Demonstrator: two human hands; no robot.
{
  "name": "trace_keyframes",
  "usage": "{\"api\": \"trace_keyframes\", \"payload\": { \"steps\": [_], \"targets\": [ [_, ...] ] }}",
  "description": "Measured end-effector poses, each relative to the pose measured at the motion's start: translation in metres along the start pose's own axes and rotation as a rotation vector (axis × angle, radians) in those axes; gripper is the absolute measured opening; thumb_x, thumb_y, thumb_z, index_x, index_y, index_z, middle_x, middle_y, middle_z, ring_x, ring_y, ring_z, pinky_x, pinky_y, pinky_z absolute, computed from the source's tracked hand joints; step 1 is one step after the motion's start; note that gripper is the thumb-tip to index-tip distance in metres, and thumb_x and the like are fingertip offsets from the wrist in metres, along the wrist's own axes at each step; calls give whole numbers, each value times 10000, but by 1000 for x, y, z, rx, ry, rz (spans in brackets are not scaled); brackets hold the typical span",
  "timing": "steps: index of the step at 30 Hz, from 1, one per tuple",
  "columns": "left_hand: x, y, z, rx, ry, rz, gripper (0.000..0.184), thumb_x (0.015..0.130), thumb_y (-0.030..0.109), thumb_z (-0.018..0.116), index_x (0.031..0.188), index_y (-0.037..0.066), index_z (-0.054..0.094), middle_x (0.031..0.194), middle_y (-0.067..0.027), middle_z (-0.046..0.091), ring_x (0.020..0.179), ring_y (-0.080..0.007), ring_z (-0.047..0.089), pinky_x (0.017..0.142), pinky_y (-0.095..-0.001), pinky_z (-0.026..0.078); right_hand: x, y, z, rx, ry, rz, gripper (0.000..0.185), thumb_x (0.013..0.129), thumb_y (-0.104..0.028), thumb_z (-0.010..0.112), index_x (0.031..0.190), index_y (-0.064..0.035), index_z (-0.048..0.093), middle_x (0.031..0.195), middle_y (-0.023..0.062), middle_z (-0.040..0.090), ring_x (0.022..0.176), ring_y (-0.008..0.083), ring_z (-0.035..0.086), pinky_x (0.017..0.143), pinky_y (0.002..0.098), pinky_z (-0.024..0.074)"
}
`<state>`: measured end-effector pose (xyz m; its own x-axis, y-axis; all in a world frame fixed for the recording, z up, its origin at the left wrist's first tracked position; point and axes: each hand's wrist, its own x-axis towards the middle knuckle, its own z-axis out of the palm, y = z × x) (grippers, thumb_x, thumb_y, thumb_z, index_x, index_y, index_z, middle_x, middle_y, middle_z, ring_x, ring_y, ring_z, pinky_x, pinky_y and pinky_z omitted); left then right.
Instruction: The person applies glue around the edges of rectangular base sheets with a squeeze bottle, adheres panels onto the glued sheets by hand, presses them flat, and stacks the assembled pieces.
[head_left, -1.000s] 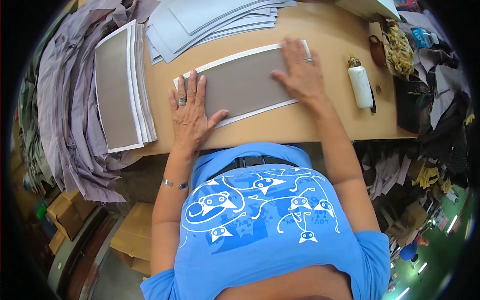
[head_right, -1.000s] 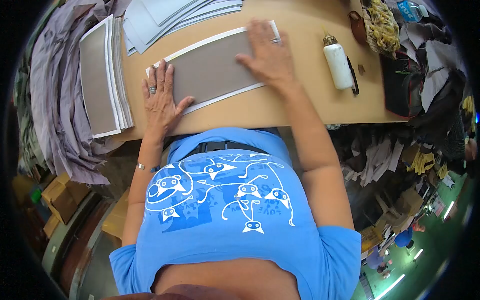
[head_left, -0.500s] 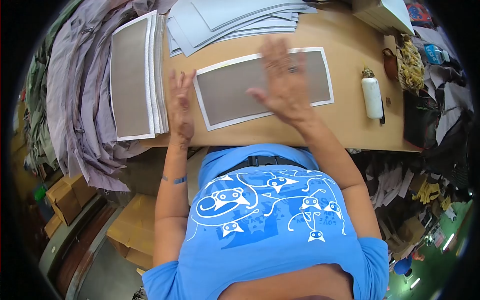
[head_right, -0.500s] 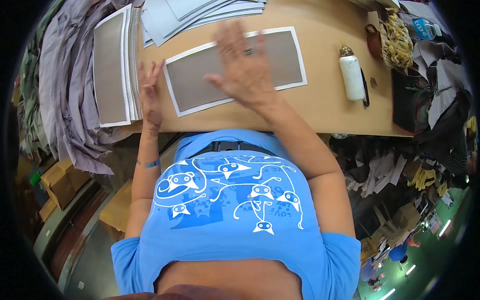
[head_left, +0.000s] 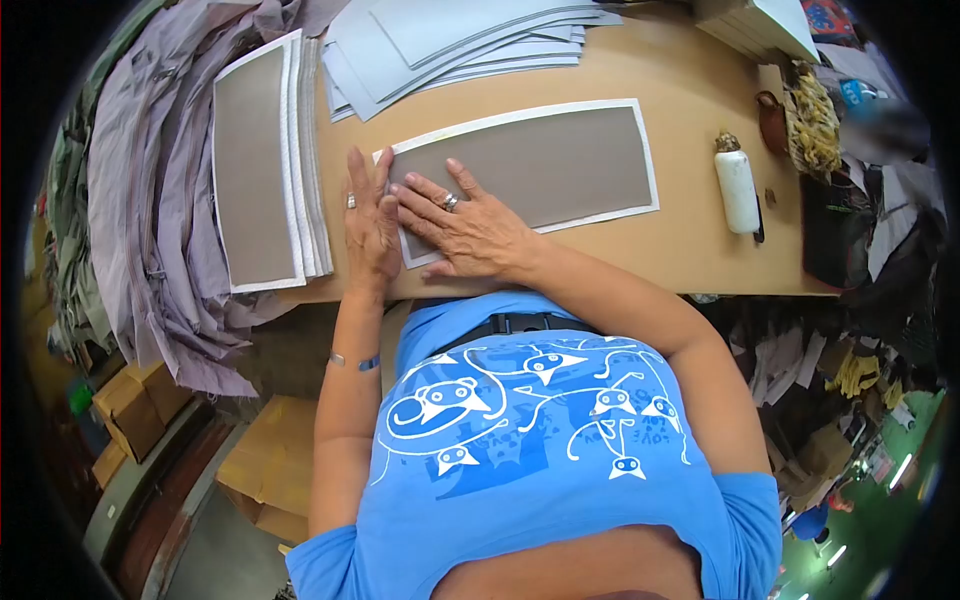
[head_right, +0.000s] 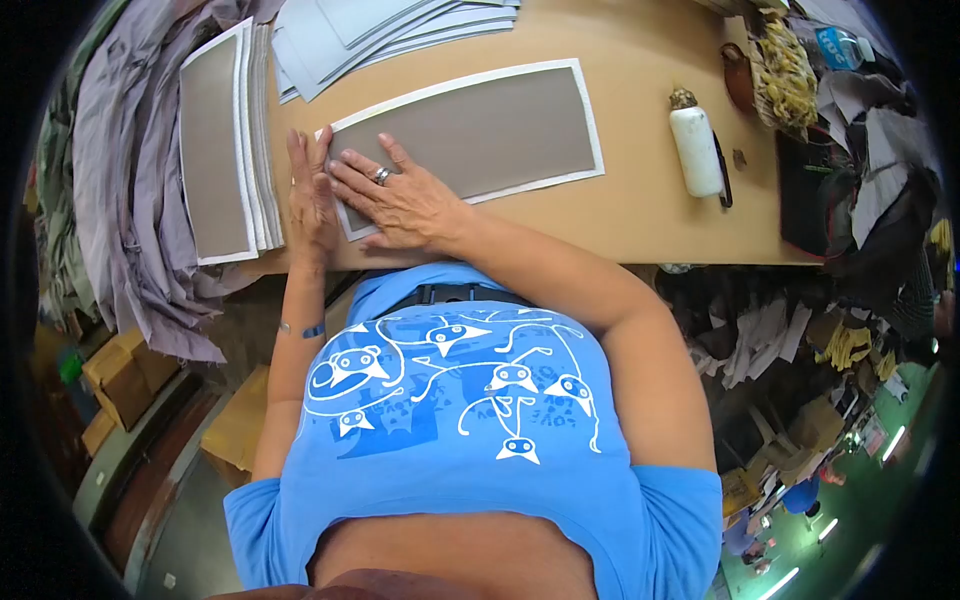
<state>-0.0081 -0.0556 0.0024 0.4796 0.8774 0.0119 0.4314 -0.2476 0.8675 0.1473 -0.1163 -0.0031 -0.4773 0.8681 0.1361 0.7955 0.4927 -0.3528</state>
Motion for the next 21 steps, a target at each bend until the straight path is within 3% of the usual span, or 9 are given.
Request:
{"api": "trace_keyframes", "payload": {
  "steps": [3,4,10,13,16,19,21],
  "targets": [
    [-2,1,7,524,98,229,695,896,496,434,1390,31,280,1365,-88,430,1300,-340,300,1069,-459,210,-11,7,-9,-20,-42,118,756,815,-586,456,1371,-87,340,1462,93,257,1378,226,163,1090,546,61],
    [-2,3,9,490,96,201,719,855,485,504,1390,53,293,1369,-82,424,1297,-351,296,1076,-464,181,-20,19,-7,-35,11,165,756,817,-585,454,1372,-85,336,1465,95,254,1378,230,162,1088,548,63],
    [-1,11,10,761,36,181,728,817,471,557,1392,99,310,1391,-75,391,1306,-340,280,1073,-463,192,-80,77,-33,-205,53,469,779,826,-605,415,1405,-105,273,1484,82,207,1380,257,146,1082,555,72],
    [3,9,9,738,36,207,714,808,448,584,1380,101,332,1376,-73,399,1291,-336,295,1074,-458,184,-112,107,-46,-297,98,653,783,828,-628,381,1416,-127,252,1488,64,196,1377,265,149,1085,552,72],
    [11,21,2,731,-35,213,702,776,330,666,1364,104,358,1334,-116,417,1231,-342,378,1024,-452,289,-122,116,-47,-288,147,716,776,831,-635,370,1417,-140,249,1485,50,202,1373,269,158,1086,551,76],
    [26,39,-10,429,-182,14,711,736,146,719,1355,105,371,1327,-112,421,1175,-289,462,964,-406,398,-122,116,-47,-273,173,722,768,835,-621,383,1418,-141,246,1484,43,205,1368,271,169,1086,552,78],
    [28,39,-11,-62,-52,-166,712,722,56,708,1352,106,380,1299,-92,443,1129,-228,498,926,-366,441,-122,114,-47,-242,193,727,763,838,-610,393,1420,-141,242,1485,41,205,1367,273,174,1088,547,75]
  ]
}}
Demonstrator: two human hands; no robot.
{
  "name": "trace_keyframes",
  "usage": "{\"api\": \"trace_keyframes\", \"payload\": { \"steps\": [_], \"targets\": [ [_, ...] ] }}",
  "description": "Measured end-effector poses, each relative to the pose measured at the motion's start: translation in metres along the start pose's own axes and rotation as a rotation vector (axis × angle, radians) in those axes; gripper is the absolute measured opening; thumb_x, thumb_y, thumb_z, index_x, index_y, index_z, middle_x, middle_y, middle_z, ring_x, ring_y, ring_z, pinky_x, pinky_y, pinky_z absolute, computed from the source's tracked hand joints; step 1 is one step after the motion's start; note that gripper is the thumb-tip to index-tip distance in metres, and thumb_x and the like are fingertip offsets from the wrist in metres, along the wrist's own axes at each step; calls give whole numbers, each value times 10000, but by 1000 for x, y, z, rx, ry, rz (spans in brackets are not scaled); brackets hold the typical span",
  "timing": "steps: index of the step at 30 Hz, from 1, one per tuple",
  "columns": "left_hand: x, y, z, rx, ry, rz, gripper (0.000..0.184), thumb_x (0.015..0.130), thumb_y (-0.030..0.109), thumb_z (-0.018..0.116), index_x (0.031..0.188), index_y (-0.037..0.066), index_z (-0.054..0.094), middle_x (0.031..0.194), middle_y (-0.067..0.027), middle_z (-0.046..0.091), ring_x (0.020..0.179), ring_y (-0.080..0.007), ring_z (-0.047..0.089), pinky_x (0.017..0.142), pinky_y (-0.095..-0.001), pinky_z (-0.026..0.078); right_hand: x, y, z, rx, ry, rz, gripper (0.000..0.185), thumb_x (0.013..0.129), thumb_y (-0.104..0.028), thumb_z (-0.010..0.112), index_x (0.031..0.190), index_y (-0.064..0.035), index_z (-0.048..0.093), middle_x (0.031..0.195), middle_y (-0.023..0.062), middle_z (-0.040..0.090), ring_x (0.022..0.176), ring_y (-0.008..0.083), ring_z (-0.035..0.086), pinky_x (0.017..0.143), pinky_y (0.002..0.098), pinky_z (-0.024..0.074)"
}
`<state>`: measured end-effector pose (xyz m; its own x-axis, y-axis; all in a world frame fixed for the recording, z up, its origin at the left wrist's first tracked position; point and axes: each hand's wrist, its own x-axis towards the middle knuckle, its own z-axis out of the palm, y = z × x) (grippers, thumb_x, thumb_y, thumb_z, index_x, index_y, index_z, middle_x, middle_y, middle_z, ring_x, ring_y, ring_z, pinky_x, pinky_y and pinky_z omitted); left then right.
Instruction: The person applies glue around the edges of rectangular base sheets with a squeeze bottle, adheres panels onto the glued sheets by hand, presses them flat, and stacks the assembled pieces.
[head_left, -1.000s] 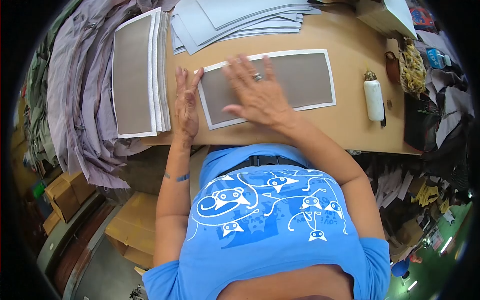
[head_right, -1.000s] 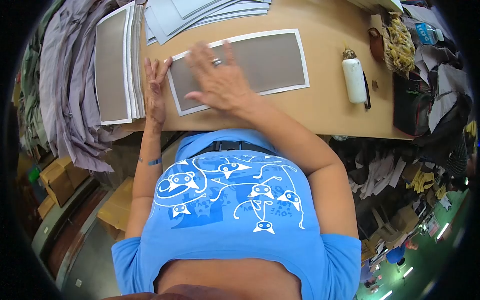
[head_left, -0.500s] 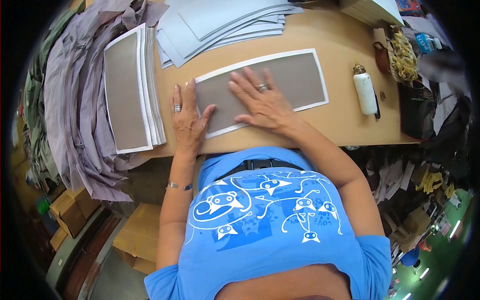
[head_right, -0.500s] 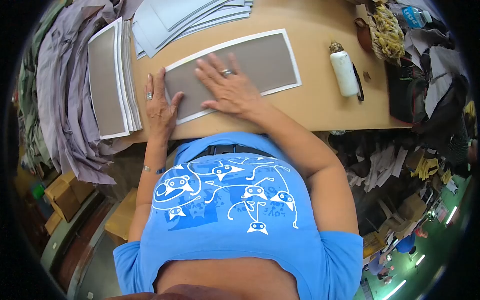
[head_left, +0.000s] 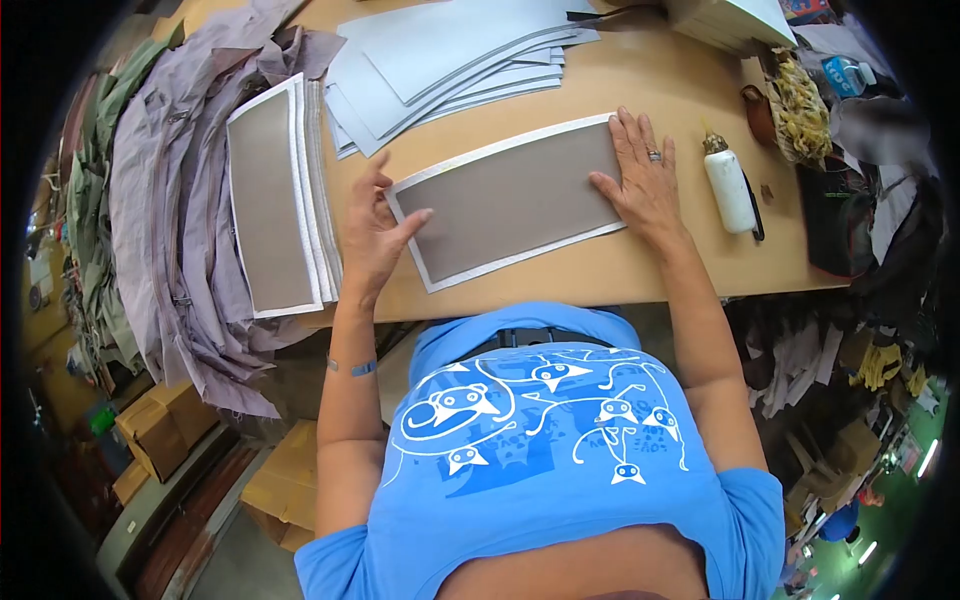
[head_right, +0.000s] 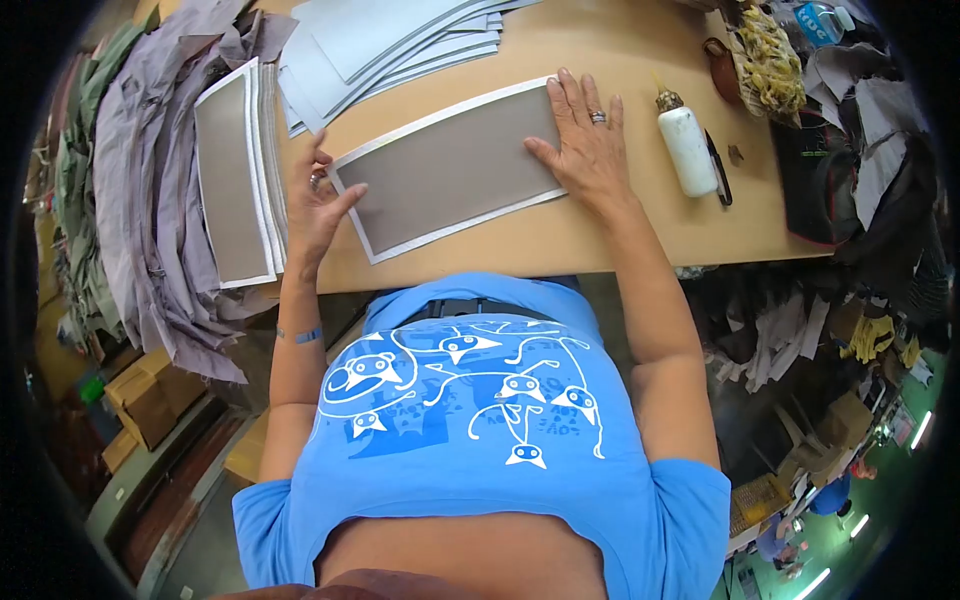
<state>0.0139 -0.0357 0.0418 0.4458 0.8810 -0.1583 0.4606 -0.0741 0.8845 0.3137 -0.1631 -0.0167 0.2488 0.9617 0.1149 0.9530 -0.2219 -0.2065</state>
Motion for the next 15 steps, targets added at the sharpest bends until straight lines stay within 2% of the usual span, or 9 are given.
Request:
{"api": "trace_keyframes", "payload": {
  "steps": [1,4,5,7,9,11,13,15],
  "targets": [
    [0,-1,1,-255,47,-78,718,715,11,702,1351,106,384,1285,-83,454,1106,-198,515,908,-346,463,-1,0,0,30,3,6,760,839,-606,396,1421,-142,241,1486,41,205,1366,274,175,1091,540,73],
    [-12,-26,6,-652,10,8,671,735,-33,661,1340,108,408,1204,-34,499,1019,-130,517,932,-325,452,0,2,-7,123,16,25,737,847,-585,408,1415,-137,263,1481,64,222,1367,276,181,1097,512,62],
    [-18,-39,10,-509,-19,70,638,743,-51,631,1329,105,435,1150,-98,546,872,-141,541,839,-311,476,1,2,-8,161,19,29,727,851,-576,412,1411,-134,276,1478,76,230,1367,276,183,1098,501,58],
    [-27,11,7,21,-244,-81,626,758,-52,599,1339,102,426,1240,-108,521,1025,-152,524,895,-274,434,-1,10,-9,465,121,19,713,864,-558,414,1395,-95,305,1468,97,256,1361,262,208,1099,466,91],
    [-29,25,-1,275,-333,-51,615,763,-57,582,1339,88,423,1264,-117,526,1132,-156,499,936,-251,400,-3,17,-13,767,221,15,702,874,-539,421,1382,-65,324,1458,111,274,1348,258,237,1095,443,120],
    [-26,22,-11,265,-298,181,605,759,-65,580,1330,63,427,1220,-127,560,1192,-152,466,961,-244,376,-6,14,-18,976,292,75,693,878,-519,435,1373,-44,332,1450,116,285,1328,262,271,1089,431,146],
    [-29,33,-35,207,-172,244,596,763,-67,581,1327,44,427,1252,-131,537,1189,-162,465,980,-261,360,-7,11,-21,1072,319,124,684,883,-498,449,1363,-24,341,1441,121,296,1307,267,305,1083,420,171],
    [-35,30,-61,141,43,331,581,782,-74,563,1333,47,422,1285,-131,505,1126,-171,500,943,-271,392,-7,9,-22,1092,312,143,675,887,-478,463,1353,-3,350,1433,126,307,1287,272,338,1077,408,197]
  ]
}}
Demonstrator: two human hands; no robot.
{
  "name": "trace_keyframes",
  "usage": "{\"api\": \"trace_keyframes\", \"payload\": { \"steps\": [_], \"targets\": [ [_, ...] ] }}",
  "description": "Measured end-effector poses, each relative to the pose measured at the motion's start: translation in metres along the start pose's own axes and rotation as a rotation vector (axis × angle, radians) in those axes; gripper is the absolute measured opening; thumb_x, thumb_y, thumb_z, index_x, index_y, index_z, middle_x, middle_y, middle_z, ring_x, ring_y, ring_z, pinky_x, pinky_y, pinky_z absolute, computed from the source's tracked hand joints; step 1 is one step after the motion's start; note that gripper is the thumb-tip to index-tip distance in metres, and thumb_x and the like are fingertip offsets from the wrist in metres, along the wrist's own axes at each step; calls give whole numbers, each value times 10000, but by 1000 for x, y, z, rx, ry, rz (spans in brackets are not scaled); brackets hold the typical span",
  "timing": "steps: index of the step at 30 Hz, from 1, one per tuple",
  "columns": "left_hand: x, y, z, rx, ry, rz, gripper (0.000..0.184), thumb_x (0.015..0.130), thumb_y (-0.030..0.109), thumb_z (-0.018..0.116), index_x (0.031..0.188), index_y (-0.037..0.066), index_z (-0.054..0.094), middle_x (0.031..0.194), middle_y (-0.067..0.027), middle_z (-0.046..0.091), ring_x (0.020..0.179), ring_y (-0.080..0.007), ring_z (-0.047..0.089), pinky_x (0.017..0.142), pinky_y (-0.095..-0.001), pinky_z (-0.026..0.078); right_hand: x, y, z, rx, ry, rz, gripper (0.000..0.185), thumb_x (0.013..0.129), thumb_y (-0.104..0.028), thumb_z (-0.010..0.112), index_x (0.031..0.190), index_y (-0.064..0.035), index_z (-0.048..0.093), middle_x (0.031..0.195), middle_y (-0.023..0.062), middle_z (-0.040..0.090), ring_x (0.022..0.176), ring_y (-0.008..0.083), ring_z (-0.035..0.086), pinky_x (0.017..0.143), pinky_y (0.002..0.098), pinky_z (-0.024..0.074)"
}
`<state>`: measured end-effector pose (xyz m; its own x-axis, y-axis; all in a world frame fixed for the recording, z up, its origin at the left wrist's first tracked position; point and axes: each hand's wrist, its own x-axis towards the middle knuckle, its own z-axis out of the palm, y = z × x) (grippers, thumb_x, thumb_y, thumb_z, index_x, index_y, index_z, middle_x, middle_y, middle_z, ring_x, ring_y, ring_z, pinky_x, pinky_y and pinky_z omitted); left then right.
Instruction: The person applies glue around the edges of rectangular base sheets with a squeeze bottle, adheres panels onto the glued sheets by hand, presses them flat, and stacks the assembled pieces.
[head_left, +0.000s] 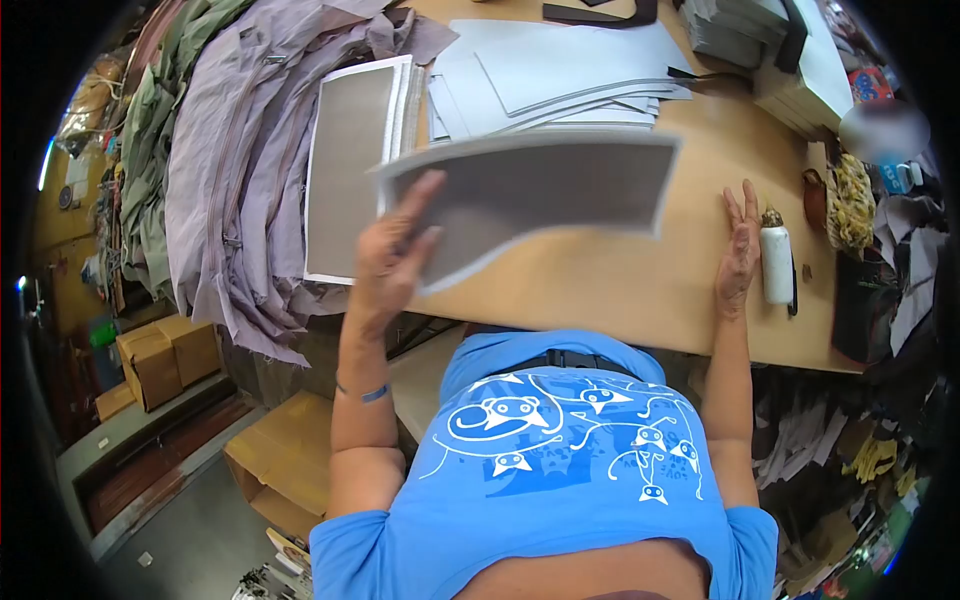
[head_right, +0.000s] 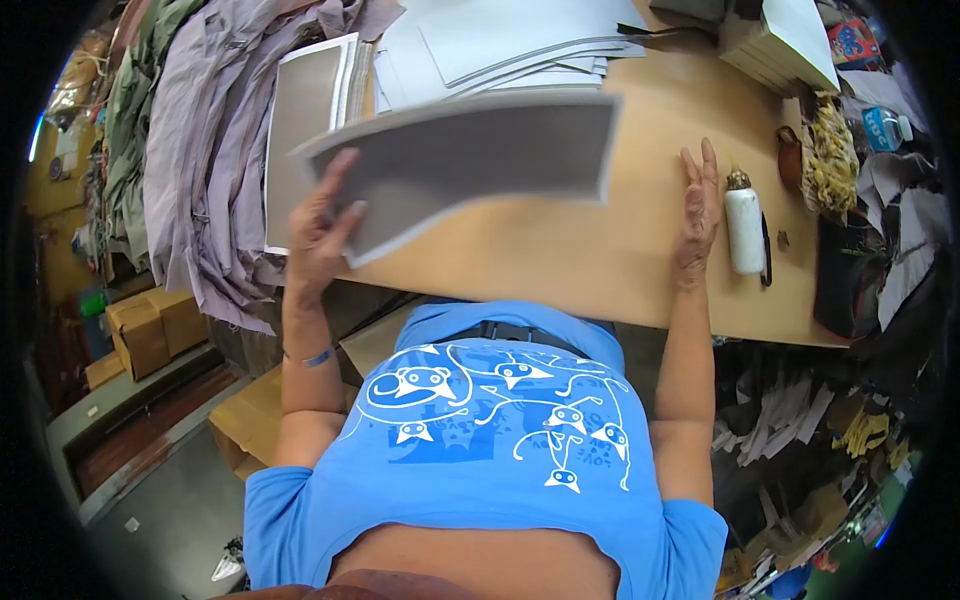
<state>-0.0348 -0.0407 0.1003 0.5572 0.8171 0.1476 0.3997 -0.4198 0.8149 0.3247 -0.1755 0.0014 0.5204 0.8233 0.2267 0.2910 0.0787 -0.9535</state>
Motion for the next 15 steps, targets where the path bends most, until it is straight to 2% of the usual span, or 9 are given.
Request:
{"api": "trace_keyframes", "payload": {
  "steps": [1,3,6,9,10,15],
  "targets": [
    [-8,-6,-10,-12,160,44,572,800,-80,545,1340,59,416,1303,-129,485,1064,-175,536,895,-272,434,1,1,1,-3,-3,3,671,889,-468,470,1348,7,354,1429,128,312,1276,274,355,1074,402,210],
    [-25,-20,-23,-374,508,-105,561,821,-100,518,1350,28,381,1392,-82,384,1212,-161,428,1003,-269,352,1,3,3,-20,-13,-10,662,894,-448,484,1338,28,363,1420,133,323,1256,279,388,1067,391,236],
    [-43,-39,-27,-615,796,-127,588,824,-116,507,1371,19,338,1426,-102,323,1209,-153,418,1001,-272,350,2,12,0,-63,-36,-74,633,883,-409,524,1324,23,388,1413,141,334,1259,283,385,1059,387,256],
    [-61,-78,-19,-353,821,-312,606,825,-123,505,1382,11,306,1415,-117,328,1204,-148,412,998,-272,356,4,16,-7,-261,-80,-133,612,878,-403,530,1312,13,413,1407,152,340,1262,282,380,1056,377,269],
    [-64,-85,-15,-482,836,-331,613,830,-111,515,1388,2,286,1405,-116,334,1197,-158,417,996,-276,357,4,15,-5,-234,-78,-123,609,876,-401,533,1308,13,417,1405,156,342,1263,282,378,1057,376,268],
    [-68,-84,-16,-501,836,-380,616,835,-74,543,1387,-10,279,1390,-111,346,1203,-161,406,1018,-286,328,3,14,-1,-158,-70,-88,609,865,-391,548,1301,14,423,1398,165,349,1267,285,370,1060,377,271]
  ]
}}
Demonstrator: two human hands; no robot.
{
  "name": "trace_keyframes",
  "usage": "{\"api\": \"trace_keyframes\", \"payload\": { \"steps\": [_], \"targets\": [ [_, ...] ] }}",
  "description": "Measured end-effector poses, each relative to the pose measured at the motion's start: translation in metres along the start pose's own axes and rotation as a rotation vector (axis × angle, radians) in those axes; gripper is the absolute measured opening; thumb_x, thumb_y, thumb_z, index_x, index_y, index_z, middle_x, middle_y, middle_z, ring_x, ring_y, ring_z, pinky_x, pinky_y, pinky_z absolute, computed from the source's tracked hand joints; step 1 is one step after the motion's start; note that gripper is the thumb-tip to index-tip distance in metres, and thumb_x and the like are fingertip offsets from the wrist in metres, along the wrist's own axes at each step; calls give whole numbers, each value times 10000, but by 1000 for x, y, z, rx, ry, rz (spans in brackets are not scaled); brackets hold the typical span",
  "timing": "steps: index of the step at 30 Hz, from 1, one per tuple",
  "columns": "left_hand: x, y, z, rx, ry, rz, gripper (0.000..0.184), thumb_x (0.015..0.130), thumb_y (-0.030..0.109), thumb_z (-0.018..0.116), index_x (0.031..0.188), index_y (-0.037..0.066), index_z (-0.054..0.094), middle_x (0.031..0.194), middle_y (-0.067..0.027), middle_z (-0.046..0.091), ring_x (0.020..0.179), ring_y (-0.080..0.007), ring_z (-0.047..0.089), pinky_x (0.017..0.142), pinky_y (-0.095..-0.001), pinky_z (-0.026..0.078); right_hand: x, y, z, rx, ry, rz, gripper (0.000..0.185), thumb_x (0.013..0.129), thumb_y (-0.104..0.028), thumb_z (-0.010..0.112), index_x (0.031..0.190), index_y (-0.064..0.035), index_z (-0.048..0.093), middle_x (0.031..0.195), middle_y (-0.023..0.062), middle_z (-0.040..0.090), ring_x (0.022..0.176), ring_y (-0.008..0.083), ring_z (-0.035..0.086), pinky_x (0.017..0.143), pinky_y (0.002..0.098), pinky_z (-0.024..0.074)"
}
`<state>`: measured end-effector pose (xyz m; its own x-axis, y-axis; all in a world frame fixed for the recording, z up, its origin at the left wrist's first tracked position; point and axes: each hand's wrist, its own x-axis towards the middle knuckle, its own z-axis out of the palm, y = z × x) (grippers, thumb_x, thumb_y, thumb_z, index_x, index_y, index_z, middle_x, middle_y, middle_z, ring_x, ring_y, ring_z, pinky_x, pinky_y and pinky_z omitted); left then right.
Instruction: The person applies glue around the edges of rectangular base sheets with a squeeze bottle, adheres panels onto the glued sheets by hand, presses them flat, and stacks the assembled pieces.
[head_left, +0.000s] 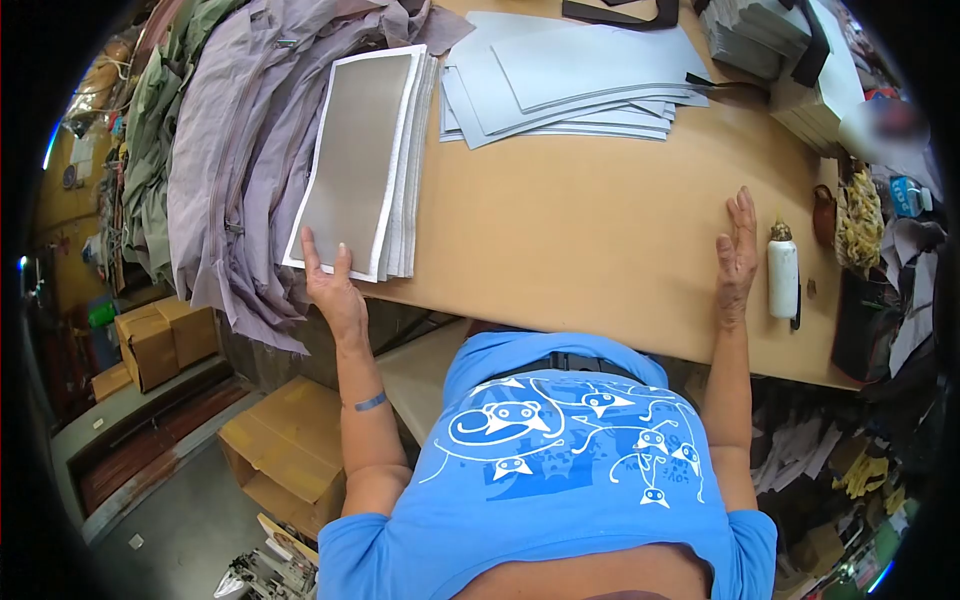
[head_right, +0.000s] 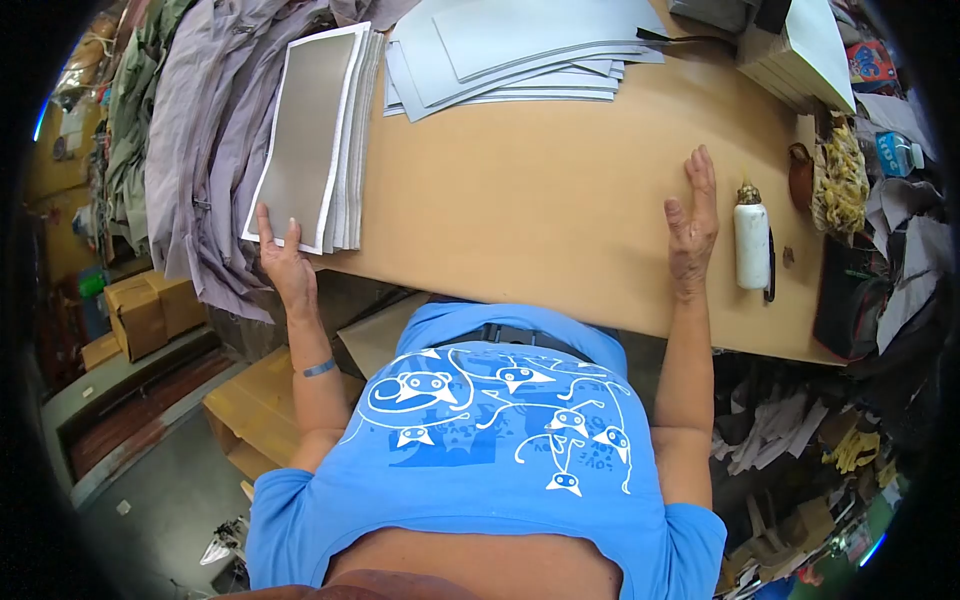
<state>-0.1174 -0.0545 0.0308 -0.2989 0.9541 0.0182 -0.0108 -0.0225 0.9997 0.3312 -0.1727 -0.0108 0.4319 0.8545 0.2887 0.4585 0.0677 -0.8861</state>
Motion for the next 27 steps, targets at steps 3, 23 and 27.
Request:
{"api": "trace_keyframes", "payload": {
  "steps": [3,23,27],
  "targets": [
    [-4,3,-1,160,1,31,626,838,3,585,1388,2,285,1403,-139,328,1249,-207,365,1054,-346,272,0,-2,-1,-31,-16,-4,624,856,-397,560,1306,11,419,1398,163,351,1264,288,372,1057,376,279],
    [151,0,92,1398,-526,521,647,907,555,305,1447,224,176,1514,-28,124,1390,-303,75,1083,-549,36,36,-29,-31,-467,21,-214,448,828,-185,602,1235,-37,488,1291,148,482,1174,312,469,993,379,357],
    [147,-8,94,1445,-440,575,665,898,584,289,1446,224,179,1514,-18,126,1393,-284,74,1083,-550,30,122,-35,-87,-812,220,-433,417,812,-98,581,1218,-55,500,1228,135,533,1135,301,503,970,397,376]
  ]
}}
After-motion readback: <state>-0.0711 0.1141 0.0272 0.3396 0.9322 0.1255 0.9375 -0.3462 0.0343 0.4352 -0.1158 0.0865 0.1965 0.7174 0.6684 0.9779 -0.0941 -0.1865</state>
